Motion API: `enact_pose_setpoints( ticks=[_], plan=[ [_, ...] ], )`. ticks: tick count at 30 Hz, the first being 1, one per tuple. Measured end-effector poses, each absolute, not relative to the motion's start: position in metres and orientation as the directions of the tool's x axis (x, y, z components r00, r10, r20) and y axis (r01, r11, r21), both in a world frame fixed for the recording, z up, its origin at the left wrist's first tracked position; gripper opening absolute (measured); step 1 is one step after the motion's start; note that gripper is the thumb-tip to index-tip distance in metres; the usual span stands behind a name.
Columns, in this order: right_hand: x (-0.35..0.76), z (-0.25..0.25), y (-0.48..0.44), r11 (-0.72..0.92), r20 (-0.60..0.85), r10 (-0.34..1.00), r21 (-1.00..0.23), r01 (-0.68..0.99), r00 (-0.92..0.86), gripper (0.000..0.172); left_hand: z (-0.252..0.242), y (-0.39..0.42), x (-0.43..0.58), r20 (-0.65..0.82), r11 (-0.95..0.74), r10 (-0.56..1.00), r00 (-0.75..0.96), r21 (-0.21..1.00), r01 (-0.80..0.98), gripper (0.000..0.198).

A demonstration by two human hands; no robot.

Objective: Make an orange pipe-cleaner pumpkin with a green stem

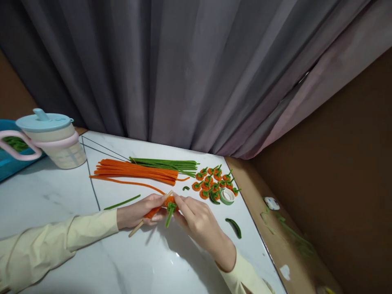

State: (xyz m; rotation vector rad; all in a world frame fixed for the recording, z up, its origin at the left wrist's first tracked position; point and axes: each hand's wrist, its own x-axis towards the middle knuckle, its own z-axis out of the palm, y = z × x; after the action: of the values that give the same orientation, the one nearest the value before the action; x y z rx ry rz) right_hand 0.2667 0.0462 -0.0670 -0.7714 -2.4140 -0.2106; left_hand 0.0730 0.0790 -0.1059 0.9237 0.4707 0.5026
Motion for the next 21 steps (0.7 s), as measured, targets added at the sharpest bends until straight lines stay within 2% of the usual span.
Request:
enact_pose_setpoints(
  ticks=[3,6,8,12,15,17,21],
  plan=[
    [0.264,-0.07,0.042,0.812,0.637,0.426,0.043,0.582,-0.642,0.056,-0.099,0.078,0.073,-0.21,0.531,0.571,0.793,0.832,-0.162,0.052],
    [0.263,-0.074,0.043,0.824,0.62,0.431,0.027,0.567,-0.656,0.059,-0.092,0.079,0.072,-0.202,0.524,0.615,0.762,0.827,-0.203,0.048],
    [0.264,-0.073,0.044,0.822,0.607,0.489,-0.08,0.564,-0.626,0.06,-0.087,0.081,0.069,-0.196,0.487,0.678,0.709,0.842,-0.234,0.046],
    [0.265,-0.062,0.042,0.709,0.543,0.699,-0.441,0.551,-0.465,0.052,-0.073,0.084,0.065,-0.152,0.307,0.803,0.576,0.934,-0.182,0.044],
    [0.263,-0.055,0.037,0.631,0.5,0.774,-0.563,0.533,-0.388,0.05,-0.062,0.08,0.064,-0.08,0.135,0.89,0.449,0.987,-0.092,0.043],
    [0.26,-0.054,0.034,0.637,0.537,0.766,-0.566,0.523,-0.352,0.052,-0.056,0.074,0.065,-0.018,0.024,0.927,0.375,1.0,-0.01,0.041],
    [0.254,-0.058,0.031,0.734,0.674,0.655,-0.457,0.503,-0.343,0.054,-0.054,0.06,0.066,0.197,-0.237,0.936,0.293,0.966,0.105,0.033]
  ],
)
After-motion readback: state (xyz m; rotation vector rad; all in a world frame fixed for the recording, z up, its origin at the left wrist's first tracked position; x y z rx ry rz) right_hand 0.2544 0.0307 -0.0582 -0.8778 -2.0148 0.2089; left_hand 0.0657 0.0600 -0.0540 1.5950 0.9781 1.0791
